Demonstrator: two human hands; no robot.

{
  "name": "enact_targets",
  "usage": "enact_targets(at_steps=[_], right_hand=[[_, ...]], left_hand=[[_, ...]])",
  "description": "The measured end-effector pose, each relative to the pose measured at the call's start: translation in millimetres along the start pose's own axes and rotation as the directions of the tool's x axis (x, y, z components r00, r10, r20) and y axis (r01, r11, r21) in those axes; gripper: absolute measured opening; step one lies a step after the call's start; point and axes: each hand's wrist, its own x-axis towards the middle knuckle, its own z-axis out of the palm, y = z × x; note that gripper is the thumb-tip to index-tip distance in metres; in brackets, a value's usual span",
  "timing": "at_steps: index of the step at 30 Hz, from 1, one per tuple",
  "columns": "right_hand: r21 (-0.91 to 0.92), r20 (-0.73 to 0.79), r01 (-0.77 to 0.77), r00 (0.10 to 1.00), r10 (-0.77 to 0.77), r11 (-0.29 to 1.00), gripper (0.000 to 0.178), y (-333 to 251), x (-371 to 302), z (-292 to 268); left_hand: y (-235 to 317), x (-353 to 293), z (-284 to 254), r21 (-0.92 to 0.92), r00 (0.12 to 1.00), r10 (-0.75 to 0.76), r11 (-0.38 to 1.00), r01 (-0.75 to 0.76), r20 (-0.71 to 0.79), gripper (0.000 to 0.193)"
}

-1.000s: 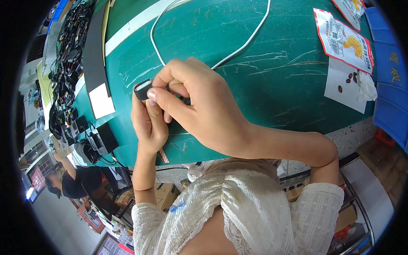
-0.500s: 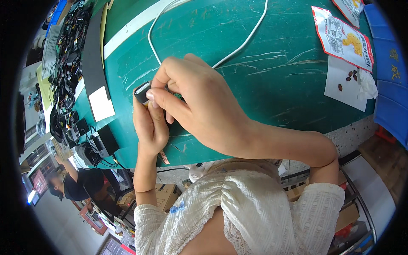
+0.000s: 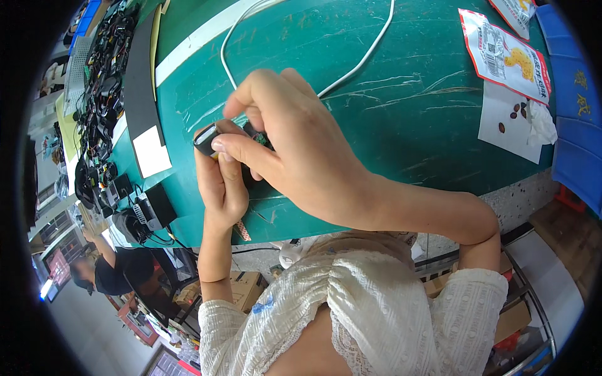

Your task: The person assembles a small electronic device by inserting a battery into a black plastic housing and connecting wires to a circuit board. They manipulate the components by hand, adjusting the battery and wires to fit within the casing.

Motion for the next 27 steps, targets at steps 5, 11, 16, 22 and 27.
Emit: enact_targets(at_steps=[5,11,16,22,27], right_hand=[[-0.171,0.026,0.282,0.959,-0.282,0.944,0.026,6,4,0],[-0.336,0.025,0.487,0.86,-0.509,0.806,0.027,4,9,-1],[-0.336,-0.004,0.456,0.874,-0.485,0.824,0.023,1,8,-3],[-0.404,0.002,0.455,0.868,-0.496,0.794,0.02,4,8,-6],[-0.387,-0.008,0.444,0.875,-0.484,0.808,0.02,7,9,-4]], left_hand=[[7,1,-1,-0.141,0.997,-0.061,0.988,0.066,0.04,0.021],[-2,-4,-7,0.156,0.991,0.132,0.979,-0.135,0.03,0.027],[-1,3,-5,-0.038,0.989,0.104,0.993,-0.108,-0.101,0.031],[-9,8,-23,0.134,0.936,0.287,0.955,-0.263,-0.206,0.032],[-5,9,-24,0.197,0.949,0.212,0.966,-0.167,-0.234,0.027]])
